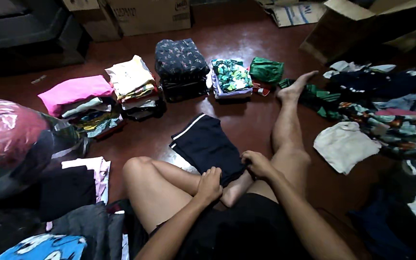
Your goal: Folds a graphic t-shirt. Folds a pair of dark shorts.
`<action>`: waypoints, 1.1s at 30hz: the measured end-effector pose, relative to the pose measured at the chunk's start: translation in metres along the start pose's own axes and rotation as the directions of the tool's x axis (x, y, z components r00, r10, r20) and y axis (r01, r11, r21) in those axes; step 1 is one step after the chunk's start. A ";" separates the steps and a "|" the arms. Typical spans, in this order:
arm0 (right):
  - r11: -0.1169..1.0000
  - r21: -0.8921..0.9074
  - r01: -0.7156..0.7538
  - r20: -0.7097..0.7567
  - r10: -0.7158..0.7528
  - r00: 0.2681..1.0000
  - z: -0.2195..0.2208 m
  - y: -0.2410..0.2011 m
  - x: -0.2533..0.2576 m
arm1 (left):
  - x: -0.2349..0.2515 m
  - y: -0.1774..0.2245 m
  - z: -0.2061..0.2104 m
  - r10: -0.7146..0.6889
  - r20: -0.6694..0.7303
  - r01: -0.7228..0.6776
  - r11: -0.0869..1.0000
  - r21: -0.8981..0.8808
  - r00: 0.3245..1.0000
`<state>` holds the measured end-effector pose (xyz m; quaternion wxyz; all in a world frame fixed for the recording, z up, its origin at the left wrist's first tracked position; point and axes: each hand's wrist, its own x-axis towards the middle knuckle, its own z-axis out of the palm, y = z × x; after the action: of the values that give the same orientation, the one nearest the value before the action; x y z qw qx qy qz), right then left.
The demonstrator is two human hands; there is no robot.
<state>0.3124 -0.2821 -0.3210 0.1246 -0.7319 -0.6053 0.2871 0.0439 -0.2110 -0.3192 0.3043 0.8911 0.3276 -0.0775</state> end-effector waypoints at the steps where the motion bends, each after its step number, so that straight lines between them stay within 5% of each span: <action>1: 1.000 0.000 0.022 0.005 -0.022 1.000 -0.002 0.001 -0.002 | -0.002 0.000 0.000 -0.010 -0.008 0.010 1.000 -0.018 1.000; 6: 1.000 0.016 -0.022 -0.111 0.023 0.993 -0.005 -0.002 0.001 | 0.004 0.006 -0.006 -0.021 -0.115 0.015 0.999 -0.049 0.993; 12: 0.979 0.201 0.022 -0.388 0.059 0.920 -0.067 -0.020 0.059 | 0.057 0.031 -0.054 0.045 -0.408 -0.078 0.995 -0.066 0.912; 16: 0.976 0.209 -0.067 -0.448 0.157 0.880 -0.112 -0.004 0.076 | 0.076 0.034 -0.055 0.379 -0.176 -0.389 0.921 -0.025 0.908; 19: 0.964 0.118 -0.240 -0.513 0.266 0.816 -0.110 0.012 0.069 | 0.103 -0.004 -0.060 0.199 -0.150 -0.191 0.979 0.066 0.968; 22: 0.971 -0.010 -0.238 -0.332 0.222 0.917 -0.067 0.028 0.064 | 0.120 -0.058 -0.063 -0.034 -0.069 0.045 0.985 0.169 0.997; 26: 0.951 -0.167 -0.260 -0.033 0.258 0.966 -0.014 0.038 0.058 | 0.100 -0.103 -0.068 -0.088 0.022 0.077 0.948 0.309 0.996; 30: 0.938 -0.213 -0.275 -0.083 0.263 0.961 -0.015 0.038 0.071 | 0.090 -0.129 -0.080 -0.170 -0.054 0.178 0.932 0.316 0.984; 33: 0.944 -0.164 -0.284 -0.154 0.260 0.953 -0.030 0.041 0.074 | 0.100 -0.143 -0.096 -0.129 0.055 0.110 0.958 0.264 0.990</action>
<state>0.3704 -0.2155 -0.3387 0.0545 -0.8342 -0.5127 0.1957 0.0250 -0.0145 -0.3458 0.1911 0.8985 0.3569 -0.1698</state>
